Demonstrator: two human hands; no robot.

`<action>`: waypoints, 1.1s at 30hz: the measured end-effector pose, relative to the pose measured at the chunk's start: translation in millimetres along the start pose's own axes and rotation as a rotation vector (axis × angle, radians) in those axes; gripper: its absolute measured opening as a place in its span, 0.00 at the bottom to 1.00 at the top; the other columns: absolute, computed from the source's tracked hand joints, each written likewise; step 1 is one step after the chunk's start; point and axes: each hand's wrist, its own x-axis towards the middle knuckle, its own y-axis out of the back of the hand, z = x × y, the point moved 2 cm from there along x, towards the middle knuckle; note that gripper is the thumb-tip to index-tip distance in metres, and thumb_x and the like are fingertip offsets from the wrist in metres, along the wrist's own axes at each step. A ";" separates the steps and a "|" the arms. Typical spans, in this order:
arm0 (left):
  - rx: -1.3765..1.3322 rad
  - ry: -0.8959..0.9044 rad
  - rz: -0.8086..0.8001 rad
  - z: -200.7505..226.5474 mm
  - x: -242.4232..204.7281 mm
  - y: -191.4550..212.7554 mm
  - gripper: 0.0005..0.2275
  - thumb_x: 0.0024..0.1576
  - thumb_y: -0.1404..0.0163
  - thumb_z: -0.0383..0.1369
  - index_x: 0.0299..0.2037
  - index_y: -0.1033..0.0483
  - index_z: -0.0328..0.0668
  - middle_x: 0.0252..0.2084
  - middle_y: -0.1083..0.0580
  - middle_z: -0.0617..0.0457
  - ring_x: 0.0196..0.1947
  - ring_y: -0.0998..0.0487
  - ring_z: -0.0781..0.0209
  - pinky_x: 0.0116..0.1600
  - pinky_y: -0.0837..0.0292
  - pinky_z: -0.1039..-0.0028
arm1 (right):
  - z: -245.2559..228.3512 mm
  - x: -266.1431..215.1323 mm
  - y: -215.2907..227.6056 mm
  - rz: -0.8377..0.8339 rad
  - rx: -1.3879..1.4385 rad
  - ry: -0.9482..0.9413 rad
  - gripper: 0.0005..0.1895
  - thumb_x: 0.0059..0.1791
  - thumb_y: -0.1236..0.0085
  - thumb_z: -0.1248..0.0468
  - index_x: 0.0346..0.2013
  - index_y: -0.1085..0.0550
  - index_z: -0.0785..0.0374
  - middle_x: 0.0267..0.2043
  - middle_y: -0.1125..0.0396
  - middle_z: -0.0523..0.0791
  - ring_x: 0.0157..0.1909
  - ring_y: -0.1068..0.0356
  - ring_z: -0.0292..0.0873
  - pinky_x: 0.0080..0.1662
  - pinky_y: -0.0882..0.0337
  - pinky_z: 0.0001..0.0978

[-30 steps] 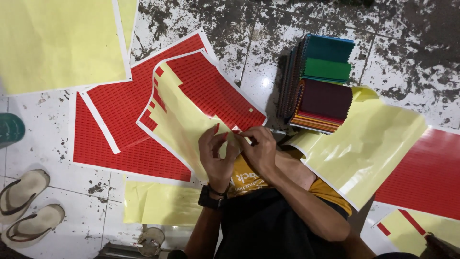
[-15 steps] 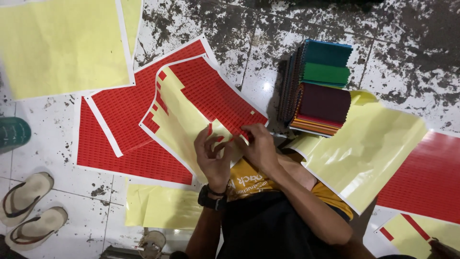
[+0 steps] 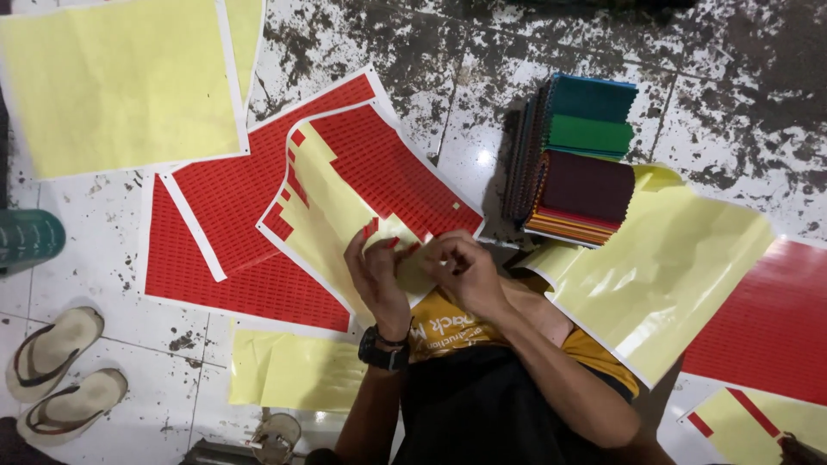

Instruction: The person sits on the floor and assembles notebooks by peeling red adhesive strips from yellow backing sheets and applying them to the spine of stacked paper sections. They repeat this process for multiple notebooks of different colors, stacking the finished units.

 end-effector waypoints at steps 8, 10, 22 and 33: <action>0.021 -0.082 -0.037 9.5 -2.9 -17.5 0.30 0.62 0.62 0.57 0.66 0.43 0.42 0.64 0.38 0.44 0.49 0.29 0.58 0.45 0.25 0.74 | -9.3 -9.9 -22.4 -0.091 0.020 -0.242 0.15 0.43 0.28 0.59 0.43 0.21 0.53 0.39 0.30 0.44 0.39 0.28 0.42 0.38 0.27 0.30; -0.054 -0.016 0.035 8.3 4.2 -14.3 0.24 0.66 0.65 0.53 0.63 0.41 0.46 0.62 0.35 0.48 0.47 0.29 0.63 0.44 0.26 0.79 | 0.2 3.9 -14.5 -0.003 -0.226 -0.298 0.19 0.45 0.31 0.55 0.50 0.22 0.46 0.39 0.27 0.44 0.37 0.25 0.45 0.37 0.26 0.33; -0.097 0.008 0.121 11.1 6.3 -8.6 0.14 0.65 0.63 0.40 0.56 0.37 0.43 0.56 0.33 0.44 0.46 0.27 0.58 0.41 0.20 0.69 | 23.8 6.8 -16.4 0.232 -0.486 0.166 0.11 0.45 0.27 0.56 0.32 0.18 0.59 0.29 0.29 0.46 0.35 0.28 0.51 0.37 0.26 0.39; -0.237 0.093 0.106 5.2 24.9 -22.7 0.16 0.66 0.66 0.39 0.60 0.39 0.41 0.56 0.33 0.42 0.43 0.25 0.57 0.41 0.18 0.70 | -57.0 -16.3 -20.3 -0.173 0.426 -0.076 0.10 0.40 0.26 0.73 0.32 0.21 0.68 0.42 0.33 0.50 0.39 0.32 0.40 0.41 0.26 0.29</action>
